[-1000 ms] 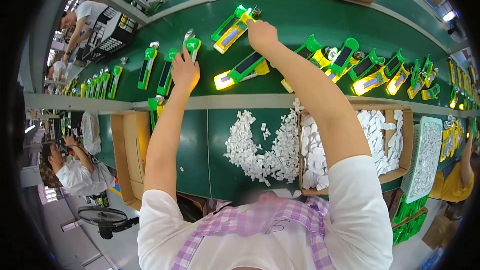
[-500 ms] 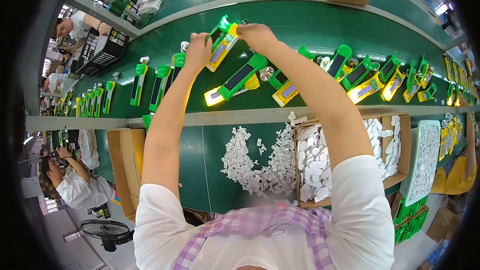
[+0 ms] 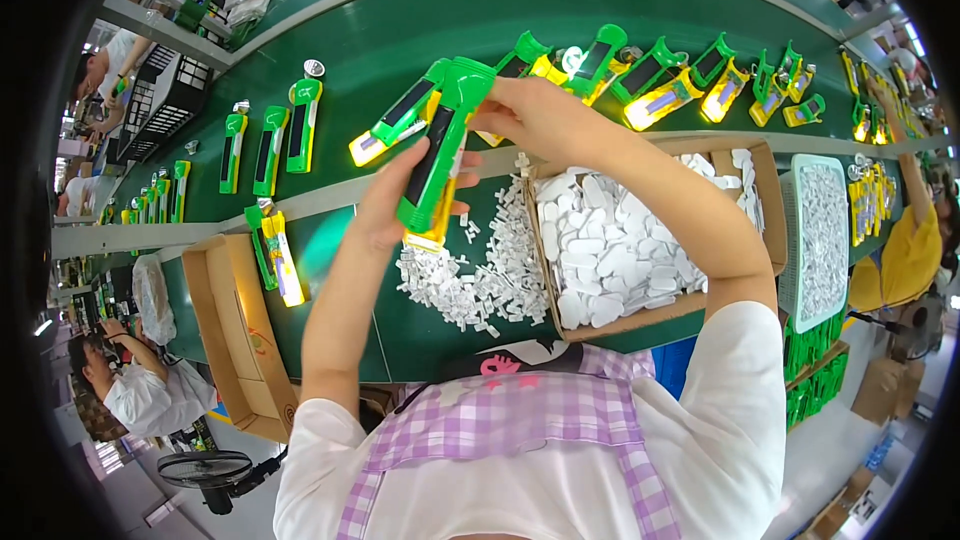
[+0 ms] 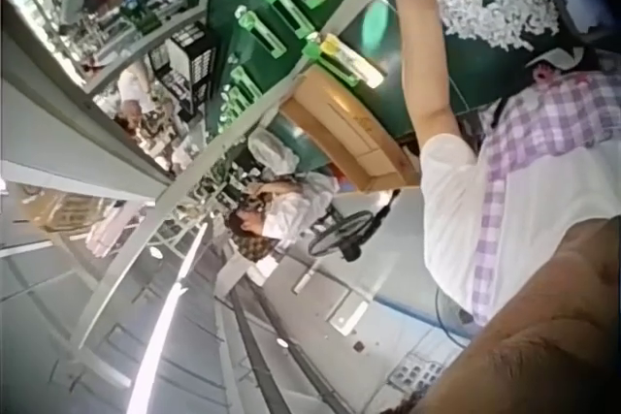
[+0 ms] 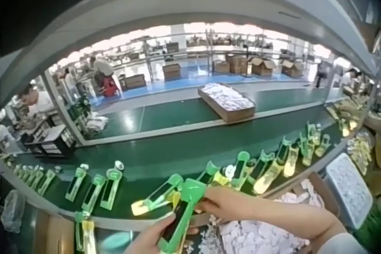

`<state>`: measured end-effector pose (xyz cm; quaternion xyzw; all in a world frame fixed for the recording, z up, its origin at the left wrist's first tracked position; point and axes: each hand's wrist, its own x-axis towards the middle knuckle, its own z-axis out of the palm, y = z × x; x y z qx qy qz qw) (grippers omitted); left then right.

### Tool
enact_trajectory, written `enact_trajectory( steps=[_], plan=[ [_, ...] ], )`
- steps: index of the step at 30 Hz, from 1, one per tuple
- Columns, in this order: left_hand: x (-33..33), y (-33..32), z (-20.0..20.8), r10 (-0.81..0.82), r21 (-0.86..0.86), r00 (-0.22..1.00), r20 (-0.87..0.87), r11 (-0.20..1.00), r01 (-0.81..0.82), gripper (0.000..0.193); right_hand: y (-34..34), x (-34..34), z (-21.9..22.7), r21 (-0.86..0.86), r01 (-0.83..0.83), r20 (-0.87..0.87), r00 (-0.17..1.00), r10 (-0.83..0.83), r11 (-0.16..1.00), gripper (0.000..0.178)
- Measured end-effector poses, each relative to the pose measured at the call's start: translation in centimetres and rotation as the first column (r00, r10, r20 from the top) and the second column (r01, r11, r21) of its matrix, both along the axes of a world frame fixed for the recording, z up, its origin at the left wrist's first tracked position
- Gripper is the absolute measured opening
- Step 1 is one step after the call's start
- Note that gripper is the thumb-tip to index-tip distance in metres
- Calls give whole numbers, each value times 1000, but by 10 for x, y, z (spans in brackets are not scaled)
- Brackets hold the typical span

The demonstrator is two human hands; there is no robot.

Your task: Assembling components of solar-powered flashlights on a production line.

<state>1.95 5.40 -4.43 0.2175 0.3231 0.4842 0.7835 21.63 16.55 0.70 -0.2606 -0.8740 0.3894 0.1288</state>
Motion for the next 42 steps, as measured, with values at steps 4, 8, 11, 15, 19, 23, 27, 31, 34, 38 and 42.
enact_trajectory(
  steps=[4, 8, 11, 15, 19, 23, 27, 31, 34, 38, 42],
  plan=[
    [30, -17, -18, 171, -78, 982, 79, 983, -165, 41, -25, 43, -9, 40, 282, 76, 956, -284, 959, 16],
    [40, -15, -36, 298, -173, 937, 180, 948, -268, 38, -45, 78, -68, 503, -40, 359, 918, -167, 864, 13],
    [45, -12, -38, 294, -138, 899, 324, 955, -262, 31, -49, 80, -80, 567, -41, 293, 944, -154, 822, 12],
    [47, -9, -44, 274, -51, 928, 251, 962, -270, 35, -49, 81, -80, 555, -39, 236, 965, -112, 831, 8],
    [49, -6, -55, 319, -12, 924, 209, 946, -324, 33, -49, 87, -64, 414, -30, 220, 973, -68, 910, 6],
    [55, -5, -53, 405, -55, 904, 137, 914, -401, 32, -49, 76, -13, 253, 153, 80, 981, -178, 955, 7],
    [68, -2, -48, 439, 9, 896, 69, 898, -441, 32, -47, 42, 4, 43, 98, -66, 993, -95, 994, 14],
    [69, -5, -38, 377, 13, 924, 60, 926, -378, 47, -39, 5, 3, -149, 126, -8, 992, -129, 981, 16],
    [72, -8, -22, 336, 70, 941, -32, 940, -333, 69, -35, -11, -2, -82, 134, -18, 991, -136, 988, 18],
    [76, -10, -18, 393, 18, 920, 9, 920, -393, 72, -40, -23, -16, 39, 195, 1, 981, -195, 980, 21],
    [73, -8, -21, 457, 45, 887, 64, 887, -460, 67, -50, -26, -17, 474, 182, -38, 982, -186, 862, 30]
  ],
)
